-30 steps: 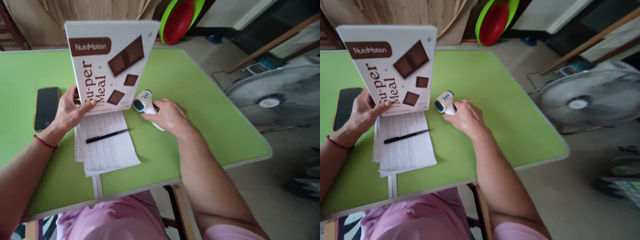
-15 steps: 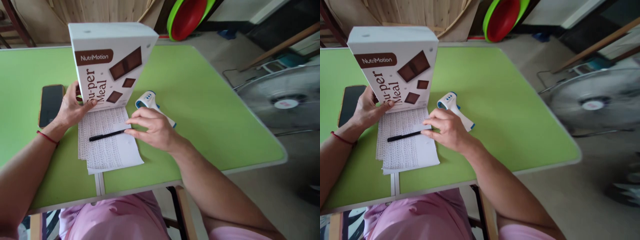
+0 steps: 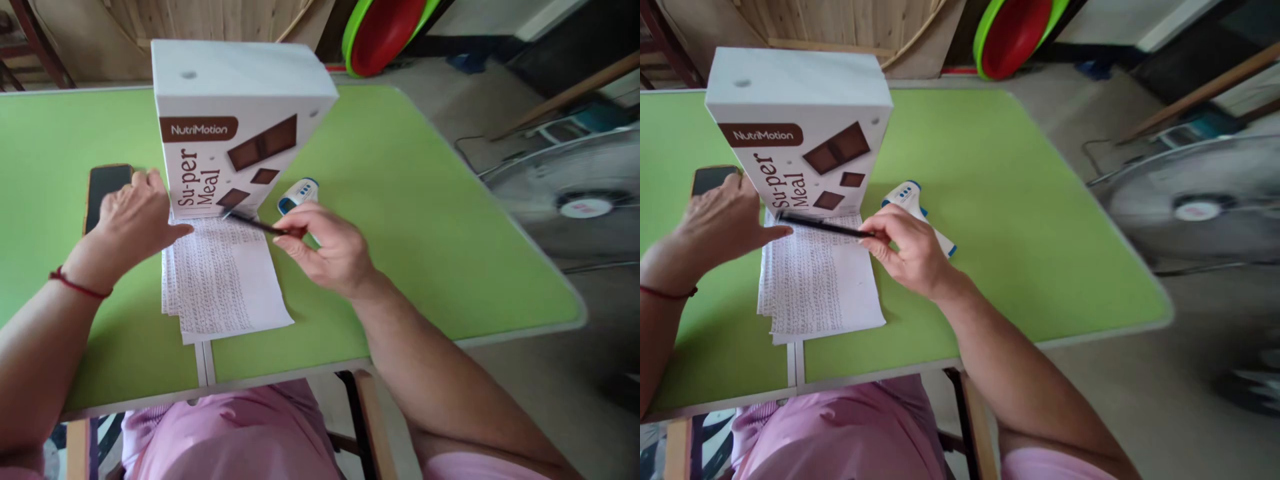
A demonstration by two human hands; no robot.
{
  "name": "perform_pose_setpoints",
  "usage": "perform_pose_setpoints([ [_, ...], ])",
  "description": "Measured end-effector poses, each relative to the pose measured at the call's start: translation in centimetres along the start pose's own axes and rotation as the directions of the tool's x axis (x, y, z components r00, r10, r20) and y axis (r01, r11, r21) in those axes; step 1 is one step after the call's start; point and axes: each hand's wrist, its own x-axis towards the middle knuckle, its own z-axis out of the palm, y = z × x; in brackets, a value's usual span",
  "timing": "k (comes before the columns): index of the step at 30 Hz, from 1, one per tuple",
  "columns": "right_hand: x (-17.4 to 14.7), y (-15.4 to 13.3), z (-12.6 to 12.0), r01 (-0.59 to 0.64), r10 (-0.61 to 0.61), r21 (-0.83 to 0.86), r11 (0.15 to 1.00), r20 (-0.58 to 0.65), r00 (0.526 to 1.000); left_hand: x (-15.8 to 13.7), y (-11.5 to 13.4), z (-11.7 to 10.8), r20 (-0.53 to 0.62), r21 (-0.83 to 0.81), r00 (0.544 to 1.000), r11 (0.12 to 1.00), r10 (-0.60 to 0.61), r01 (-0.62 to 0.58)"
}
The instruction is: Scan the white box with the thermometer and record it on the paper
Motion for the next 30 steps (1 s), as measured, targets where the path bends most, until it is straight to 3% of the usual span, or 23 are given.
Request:
perform_pose_setpoints([
  [2,0.1,-0.4,0.0,-0.035,0.052,0.092,0.995,-0.192,0.98,-1.9,2.2,-1.6,0.172,0.323,0.981,0.946,-0.085,0.025],
  [4,0.0,-0.8,0.5,-0.08,0.148,0.223,0.971,-0.303,0.941,-3.8,4.4,-2.3,0.263,0.386,0.965,0.915,0.016,-0.121],
  [7,-0.2,-1.1,1.7,-0.187,0.311,0.406,0.894,-0.264,0.913,-6.1,6.9,-0.9,0.234,0.278,0.903,0.865,0.361,-0.418],
  [11,-0.5,-1.0,3.0,-0.341,0.442,0.467,0.816,-0.122,0.889,-7.7,7.7,2.6,0.148,0.287,0.829,0.779,0.539,-0.558],
  [16,-0.5,-1.2,3.5,-0.404,0.478,0.452,0.795,-0.056,0.877,-8.2,7.7,4.7,0.118,0.349,0.837,0.767,0.534,-0.539],
  [19,-0.4,-1.5,3.6,-0.396,0.452,0.361,0.845,-0.083,0.888,-8.2,8.0,4.6,0.127,0.339,0.839,0.772,0.529,-0.538],
  [23,-0.1,-1.6,3.6,-0.313,0.329,0.133,0.94,-0.123,0.936,-8.4,8.3,4.3,0.084,0.351,0.85,0.783,0.519,-0.513],
  [26,0.0,-1.4,3.7,-0.234,0.242,0.084,0.969,-0.102,0.965,-8.6,8.4,4.7,0.007,0.382,0.862,0.796,0.506,-0.47],
  [30,-0.1,-1.2,3.7,-0.195,0.199,0.057,0.979,-0.083,0.976,-9.0,8.4,5.4,-0.028,0.458,0.845,0.759,0.534,-0.464],
])
